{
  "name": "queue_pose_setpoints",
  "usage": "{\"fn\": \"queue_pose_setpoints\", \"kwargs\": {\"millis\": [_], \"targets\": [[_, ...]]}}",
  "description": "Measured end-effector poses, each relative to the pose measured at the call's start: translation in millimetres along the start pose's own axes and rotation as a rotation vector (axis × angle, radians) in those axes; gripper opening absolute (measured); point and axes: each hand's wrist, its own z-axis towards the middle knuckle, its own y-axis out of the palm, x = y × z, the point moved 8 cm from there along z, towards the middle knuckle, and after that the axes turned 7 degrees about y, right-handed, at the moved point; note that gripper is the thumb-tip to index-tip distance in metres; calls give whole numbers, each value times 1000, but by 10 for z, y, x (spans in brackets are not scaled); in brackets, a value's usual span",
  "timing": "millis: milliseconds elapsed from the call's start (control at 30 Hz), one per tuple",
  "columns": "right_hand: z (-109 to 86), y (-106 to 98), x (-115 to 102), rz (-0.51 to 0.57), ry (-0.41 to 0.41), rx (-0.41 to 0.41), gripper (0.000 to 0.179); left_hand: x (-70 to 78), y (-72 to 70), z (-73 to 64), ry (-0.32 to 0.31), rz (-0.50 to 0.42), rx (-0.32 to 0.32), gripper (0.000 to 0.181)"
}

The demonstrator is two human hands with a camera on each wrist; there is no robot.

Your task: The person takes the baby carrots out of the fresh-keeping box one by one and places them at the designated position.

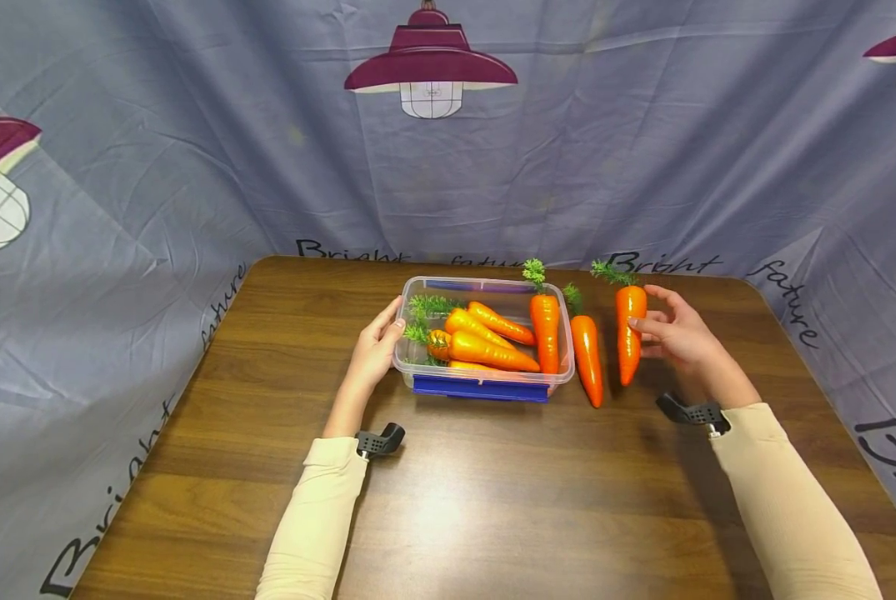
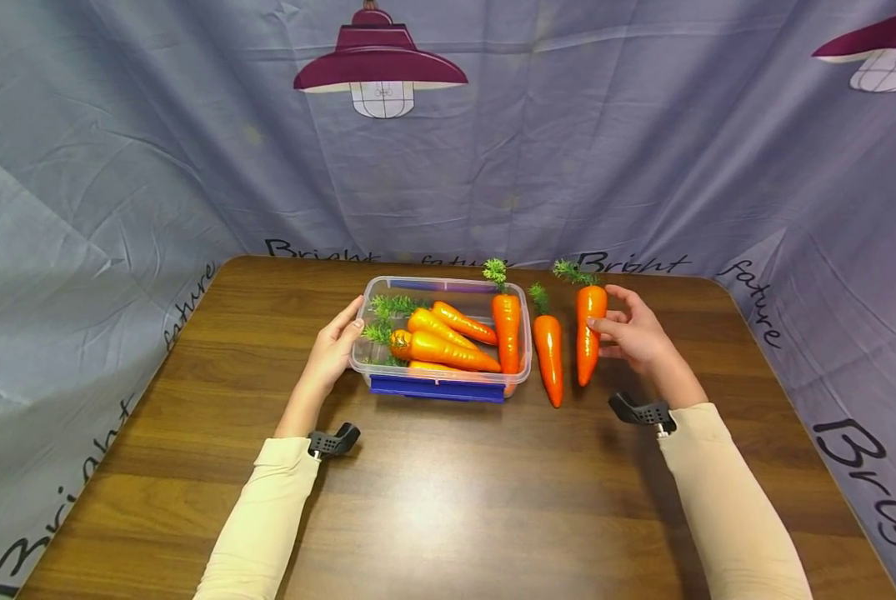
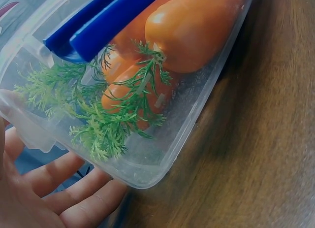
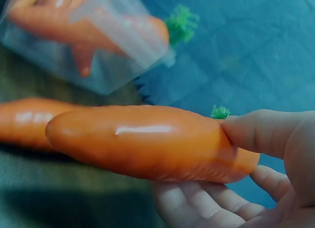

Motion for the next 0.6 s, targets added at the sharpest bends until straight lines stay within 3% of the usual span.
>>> {"fn": "queue_pose_setpoints", "kwargs": {"millis": [333, 600], "targets": [[71, -69, 329, -90, 56, 20, 60, -8, 3, 1, 3, -3, -2, 49], [107, -49, 419, -171, 96, 47, 78, -6, -1, 7, 4, 5, -3, 49]]}}
